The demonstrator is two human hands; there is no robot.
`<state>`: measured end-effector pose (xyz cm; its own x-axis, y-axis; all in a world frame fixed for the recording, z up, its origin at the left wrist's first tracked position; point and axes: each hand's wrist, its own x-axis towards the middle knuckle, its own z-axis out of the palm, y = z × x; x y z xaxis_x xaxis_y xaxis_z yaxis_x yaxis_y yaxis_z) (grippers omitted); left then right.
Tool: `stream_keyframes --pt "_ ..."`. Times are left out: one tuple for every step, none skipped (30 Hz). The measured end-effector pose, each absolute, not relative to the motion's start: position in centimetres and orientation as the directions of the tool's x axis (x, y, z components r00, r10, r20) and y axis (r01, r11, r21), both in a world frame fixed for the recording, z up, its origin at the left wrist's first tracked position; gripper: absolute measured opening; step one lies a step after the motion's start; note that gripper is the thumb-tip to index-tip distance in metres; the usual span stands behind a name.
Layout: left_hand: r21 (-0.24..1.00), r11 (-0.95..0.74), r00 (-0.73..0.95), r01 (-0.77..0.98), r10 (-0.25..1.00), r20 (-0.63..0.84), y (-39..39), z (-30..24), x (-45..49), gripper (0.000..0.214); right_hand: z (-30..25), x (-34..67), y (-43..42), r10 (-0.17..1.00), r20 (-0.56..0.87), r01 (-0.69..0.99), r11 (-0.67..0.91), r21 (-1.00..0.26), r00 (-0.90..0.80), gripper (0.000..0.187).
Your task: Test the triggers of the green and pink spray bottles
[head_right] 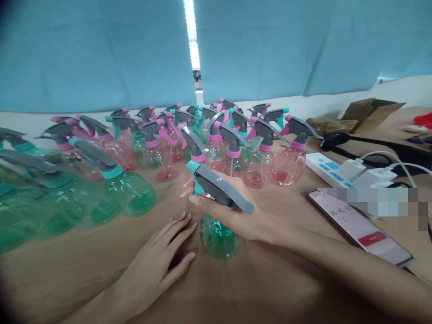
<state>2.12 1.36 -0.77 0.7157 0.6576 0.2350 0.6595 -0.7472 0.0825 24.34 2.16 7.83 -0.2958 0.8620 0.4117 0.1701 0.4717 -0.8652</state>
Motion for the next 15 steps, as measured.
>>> stream_keyframes --pt "0.081 -0.748 0.716 0.659 0.656 0.238 1.4 -0.8 2.1 0.046 7.9 24.3 2.1 0.865 0.411 0.179 0.470 -0.864 -0.288 0.004" --pt "0.080 -0.748 0.716 0.658 0.656 0.239 1.4 -0.8 2.1 0.046 7.9 24.2 2.1 0.869 0.412 0.196 0.470 -0.861 -0.275 0.005" --pt "0.079 -0.747 0.715 0.660 0.657 0.239 1.4 -0.8 2.1 0.046 7.9 24.2 2.1 0.873 0.414 0.219 0.470 -0.855 -0.257 0.009" --pt "0.078 -0.745 0.714 0.662 0.659 0.238 1.3 -0.8 2.1 0.046 8.0 24.1 2.1 0.878 0.414 0.247 0.468 -0.848 -0.240 0.013" --pt "0.077 -0.744 0.713 0.664 0.660 0.237 1.3 -0.8 2.1 0.046 8.1 24.1 2.0 0.884 0.408 0.276 0.460 -0.844 -0.228 0.017" --pt "0.076 -0.743 0.712 0.665 0.662 0.236 1.3 -0.9 2.1 0.046 8.1 24.0 2.0 0.891 0.396 0.299 0.448 -0.843 -0.221 0.020" --pt "0.075 -0.742 0.712 0.666 0.663 0.234 1.3 -0.9 2.1 0.046 8.2 24.0 2.0 0.899 0.380 0.316 0.433 -0.844 -0.217 0.022" --pt "0.074 -0.742 0.712 0.667 0.663 0.232 1.3 -0.9 2.1 0.047 8.1 24.1 1.9 0.905 0.366 0.323 0.420 -0.848 -0.217 0.023" --pt "0.072 -0.742 0.713 0.667 0.663 0.229 1.3 -0.9 2.1 0.047 8.0 24.1 1.9 0.908 0.358 0.321 0.413 -0.852 -0.219 0.024" --pt "0.071 -0.742 0.714 0.667 0.663 0.227 1.3 -0.9 2.1 0.047 7.8 24.3 1.9 0.908 0.358 0.312 0.413 -0.856 -0.220 0.025" --pt "0.071 -0.743 0.715 0.666 0.662 0.224 1.3 -0.9 2.1 0.047 7.5 24.5 2.0 0.907 0.361 0.298 0.414 -0.860 -0.218 0.026" --pt "0.071 -0.744 0.716 0.665 0.661 0.223 1.4 -0.9 2.1 0.047 7.2 24.7 2.0 0.907 0.364 0.283 0.414 -0.865 -0.214 0.026" --pt "0.071 -0.745 0.717 0.663 0.660 0.225 1.4 -0.9 2.1 0.047 6.8 24.9 2.1 0.910 0.358 0.271 0.405 -0.873 -0.208 0.024" --pt "0.073 -0.745 0.717 0.663 0.660 0.226 1.4 -0.9 2.1 0.047 6.3 25.1 2.1 0.917 0.341 0.265 0.388 -0.883 -0.206 0.021" --pt "0.076 -0.745 0.716 0.662 0.659 0.229 1.4 -0.9 2.1 0.046 6.0 25.2 2.2 0.923 0.320 0.260 0.370 -0.892 -0.215 0.016"
